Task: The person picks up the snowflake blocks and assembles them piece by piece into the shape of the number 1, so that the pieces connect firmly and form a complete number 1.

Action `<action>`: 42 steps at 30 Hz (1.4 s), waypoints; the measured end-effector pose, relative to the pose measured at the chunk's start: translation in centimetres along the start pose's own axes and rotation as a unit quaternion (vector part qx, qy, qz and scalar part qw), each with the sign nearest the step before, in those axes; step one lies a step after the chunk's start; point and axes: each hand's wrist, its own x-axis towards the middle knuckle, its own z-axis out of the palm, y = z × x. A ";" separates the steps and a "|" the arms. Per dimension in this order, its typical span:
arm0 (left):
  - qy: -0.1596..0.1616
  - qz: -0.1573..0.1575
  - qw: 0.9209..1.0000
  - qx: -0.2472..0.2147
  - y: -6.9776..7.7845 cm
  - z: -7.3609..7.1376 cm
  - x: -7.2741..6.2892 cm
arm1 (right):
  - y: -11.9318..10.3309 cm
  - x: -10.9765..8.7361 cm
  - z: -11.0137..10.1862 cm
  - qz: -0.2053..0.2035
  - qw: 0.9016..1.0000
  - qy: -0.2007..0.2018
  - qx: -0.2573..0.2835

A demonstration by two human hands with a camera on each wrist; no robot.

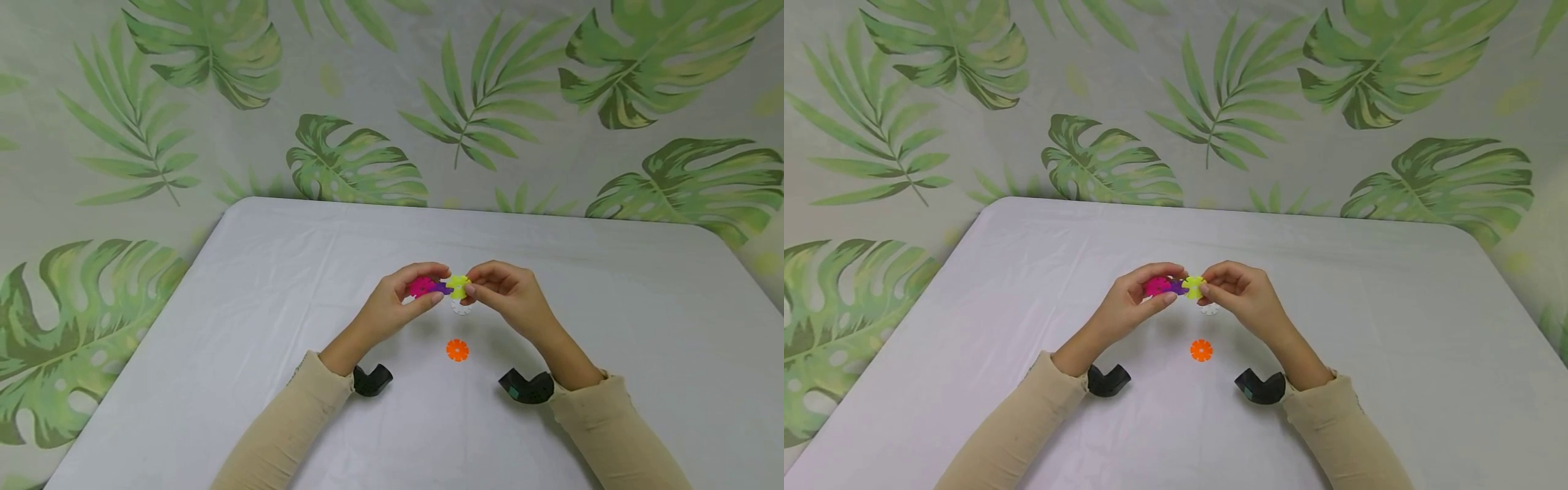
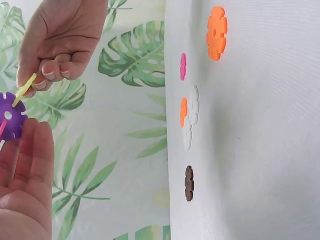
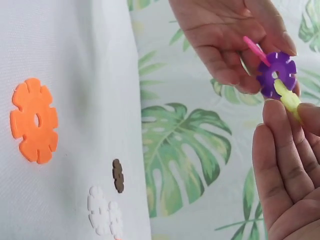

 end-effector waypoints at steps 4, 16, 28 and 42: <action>-0.002 0.003 1.000 0.027 -0.3 0.0 0.0 | 0.1 0.0 0.2 0.009 1.000 0.000 0.012; 0.027 0.070 0.992 0.100 -3.7 0.1 0.2 | 0.2 -0.1 0.5 0.013 1.000 -0.020 0.015; 0.025 0.093 0.985 0.144 -3.8 0.1 0.2 | 0.3 -0.1 0.9 0.029 0.999 -0.031 0.015; 0.048 0.079 0.985 0.146 -3.7 -0.1 0.2 | -0.8 -0.1 -0.2 0.032 0.998 -0.024 -0.050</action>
